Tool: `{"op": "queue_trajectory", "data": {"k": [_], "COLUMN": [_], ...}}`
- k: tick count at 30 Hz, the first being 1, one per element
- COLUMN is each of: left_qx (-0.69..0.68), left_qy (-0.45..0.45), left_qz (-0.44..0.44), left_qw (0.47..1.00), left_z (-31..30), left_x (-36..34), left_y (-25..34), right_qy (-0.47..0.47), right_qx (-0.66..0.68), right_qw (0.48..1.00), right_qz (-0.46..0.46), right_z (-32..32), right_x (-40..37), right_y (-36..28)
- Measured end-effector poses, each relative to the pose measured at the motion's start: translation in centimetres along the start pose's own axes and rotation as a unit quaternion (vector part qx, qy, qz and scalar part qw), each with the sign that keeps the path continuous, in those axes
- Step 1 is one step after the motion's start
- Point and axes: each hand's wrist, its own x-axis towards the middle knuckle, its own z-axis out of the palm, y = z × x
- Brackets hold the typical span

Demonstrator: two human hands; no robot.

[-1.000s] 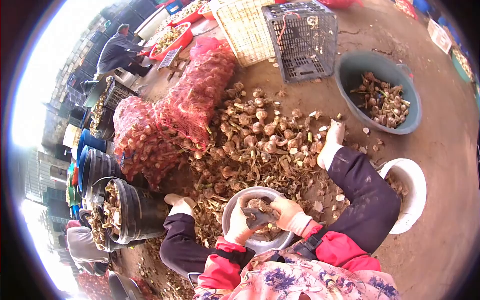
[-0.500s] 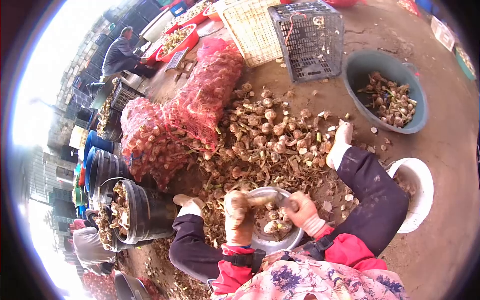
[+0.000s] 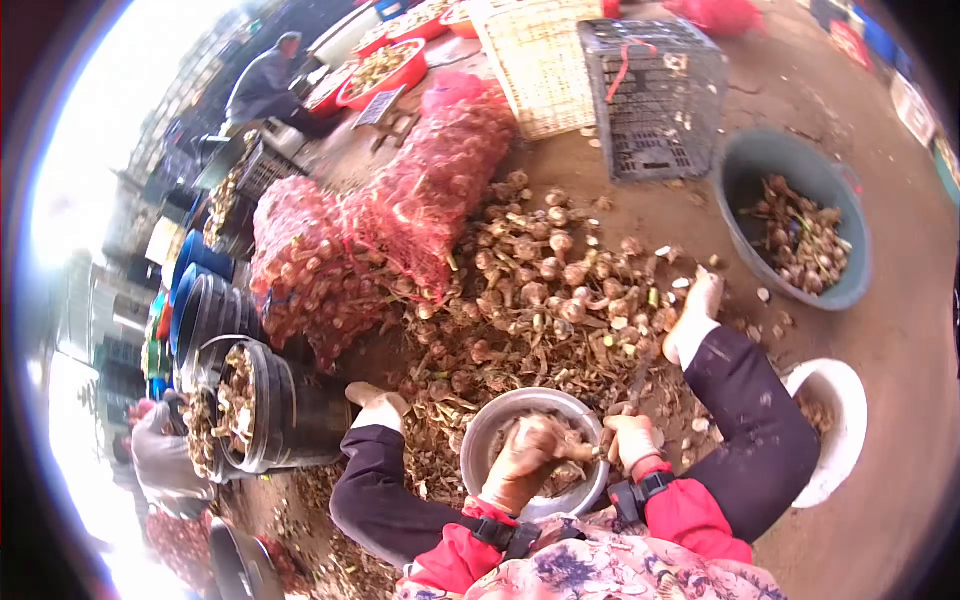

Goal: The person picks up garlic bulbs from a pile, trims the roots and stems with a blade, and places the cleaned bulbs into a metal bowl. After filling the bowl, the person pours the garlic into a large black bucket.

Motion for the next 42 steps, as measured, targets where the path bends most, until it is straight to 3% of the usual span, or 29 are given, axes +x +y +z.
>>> {"op": "queue_trajectory", "data": {"k": [3,5,6,7,8,9,10,11,13,15,16,21,22,23,25,29,31,33,35,37,39,41,42], "left_qx": [0.33,0.546,0.59,0.459,0.411,0.394,0.427,0.421,0.57,0.557,0.555,0.52,0.431,0.32,0.136,-0.064,-0.056,-0.032,-0.025,0.124,0.218,0.343,0.338], "left_qy": [0.091,0.035,0.061,0.166,0.295,0.332,0.427,0.445,0.492,0.438,0.424,0.474,0.454,0.411,0.321,0.106,0.03,0.017,0.066,0.083,0.09,0.091,0.092], "left_qz": [-0.163,-0.17,-0.084,-0.124,-0.057,0.043,-0.005,-0.024,-0.146,-0.254,-0.221,-0.198,-0.025,0.151,0.186,0.158,0.156,0.147,0.134,0.062,0.068,0.1,0.073], "left_qw": [0.925,0.82,0.801,0.864,0.861,0.856,0.797,0.79,0.642,0.659,0.681,0.682,0.779,0.84,0.919,0.98,0.986,0.989,0.988,0.987,0.969,0.929,0.934], "left_z": [-3.0,-6.4,-7.0,-6.3,-7.7,-12.5,-12.5,-12.6,-16.9,-19.1,-18.9,-19.3,-19.0,-17.3,-13.1,-5.3,-4.0,-1.1,1.7,2.8,4.0,2.9,2.5], "left_x": [0.1,2.1,3.7,5.5,7.6,10.8,13.0,14.7,18.8,21.7,21.8,22.5,22.5,21.9,19.7,13.7,11.6,8.7,6.0,3.8,2.2,1.8,1.2], "left_y": [-1.1,-0.6,0.7,2.9,3.8,3.6,6.0,7.9,9.0,9.1,8.5,8.2,7.6,7.8,9.5,9.8,8.2,7.8,7.1,7.7,7.7,7.0,6.6], "right_qy": [0.029,-0.017,-0.037,-0.048,-0.047,-0.047,-0.054,-0.06,-0.064,-0.036,-0.042,-0.04,-0.045,-0.052,-0.066,-0.079,-0.077,-0.075,-0.116,-0.129,-0.156,-0.138,-0.152], "right_qx": [0.062,0.054,0.056,0.078,0.086,0.094,0.089,0.083,0.079,0.054,0.04,0.042,0.052,0.062,0.09,0.123,0.121,0.057,0.027,-0.123,-0.166,-0.283,-0.304], "right_qw": [0.995,0.994,0.994,0.993,0.994,0.994,0.994,0.994,0.995,0.997,0.998,0.998,0.997,0.997,0.994,0.989,0.988,0.984,0.974,0.935,0.911,0.826,0.824], "right_qz": [-0.075,-0.095,-0.085,-0.07,-0.049,-0.03,-0.027,-0.022,-0.006,-0.033,-0.009,0.023,0.019,0.015,0.015,-0.026,-0.063,-0.149,-0.194,-0.307,-0.343,-0.468,-0.453], "right_z": [1.1,1.1,1.3,1.7,2.3,2.8,3.2,3.5,4.1,4.3,4.1,4.7,4.7,4.7,4.8,4.6,4.1,3.6,2.8,1.9,2.0,2.0,2.1], "right_x": [0.7,0.4,-0.4,-1.3,-2.1,-2.8,-3.2,-3.5,-3.7,-2.9,-2.5,-3.1,-2.9,-2.8,-3.2,-3.9,-4.3,-4.9,-5.5,-6.4,-9.6,-9.9,-10.4], "right_y": [-0.7,-0.6,-1.2,-2.0,-3.1,-4.1,-5.0,-5.5,-5.8,-4.5,-4.3,-5.2,-4.9,-4.8,-4.9,-4.8,-4.9,-5.2,-5.4,-5.8,-8.1,-8.0,-7.9]}}
